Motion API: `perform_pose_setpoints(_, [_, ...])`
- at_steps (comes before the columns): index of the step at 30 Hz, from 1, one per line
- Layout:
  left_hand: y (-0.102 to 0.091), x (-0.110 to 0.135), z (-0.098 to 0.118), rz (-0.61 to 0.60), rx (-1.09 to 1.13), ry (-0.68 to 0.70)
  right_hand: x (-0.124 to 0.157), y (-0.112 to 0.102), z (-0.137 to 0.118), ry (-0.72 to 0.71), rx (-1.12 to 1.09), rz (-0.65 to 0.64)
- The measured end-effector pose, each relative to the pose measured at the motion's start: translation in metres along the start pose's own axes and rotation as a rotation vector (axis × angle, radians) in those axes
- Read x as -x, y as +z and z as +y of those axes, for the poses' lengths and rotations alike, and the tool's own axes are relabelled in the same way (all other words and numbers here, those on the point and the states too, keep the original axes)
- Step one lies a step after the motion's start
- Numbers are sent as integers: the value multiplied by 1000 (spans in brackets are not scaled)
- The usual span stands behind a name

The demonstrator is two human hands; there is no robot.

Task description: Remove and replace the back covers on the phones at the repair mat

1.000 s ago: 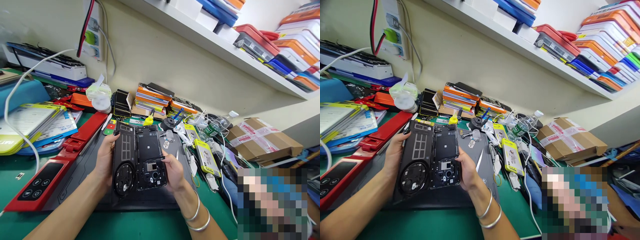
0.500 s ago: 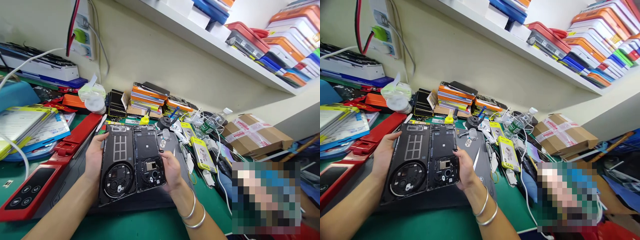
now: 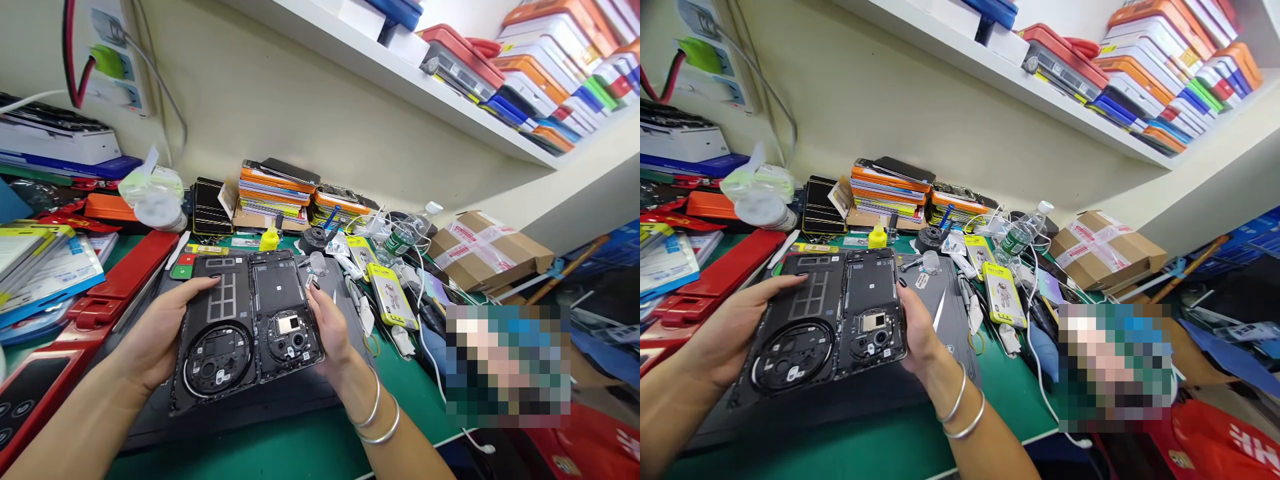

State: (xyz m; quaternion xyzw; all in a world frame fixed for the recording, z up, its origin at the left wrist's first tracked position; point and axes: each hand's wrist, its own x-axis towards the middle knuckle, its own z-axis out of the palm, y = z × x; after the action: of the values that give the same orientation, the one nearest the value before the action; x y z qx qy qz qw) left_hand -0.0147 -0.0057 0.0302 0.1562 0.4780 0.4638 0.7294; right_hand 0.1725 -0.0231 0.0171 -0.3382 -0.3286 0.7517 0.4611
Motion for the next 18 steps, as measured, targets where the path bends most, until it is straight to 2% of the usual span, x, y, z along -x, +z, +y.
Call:
perform_pose_setpoints(4, [-1, 0, 2, 74, -29, 5, 2, 1, -2, -5, -31, -62])
perform_pose_setpoints(10, [0, -2, 2, 91, 13, 49, 4, -2, 1, 11, -14, -66])
perform_pose_setpoints(12, [-1, -3, 5, 73, 36, 52, 2, -7, 0, 51, 23, -70])
perform_pose_setpoints(14, [-3, -4, 10, 14, 37, 36, -3, -13, -4, 151, 111, -62])
perform_pose_setpoints(16, [-7, -4, 15, -64, 20, 5, -7, -20, -10, 263, 251, -7])
perform_pose_setpoints(18, [-11, -2, 16, -87, -22, -40, -10, -28, -16, 284, 363, 89])
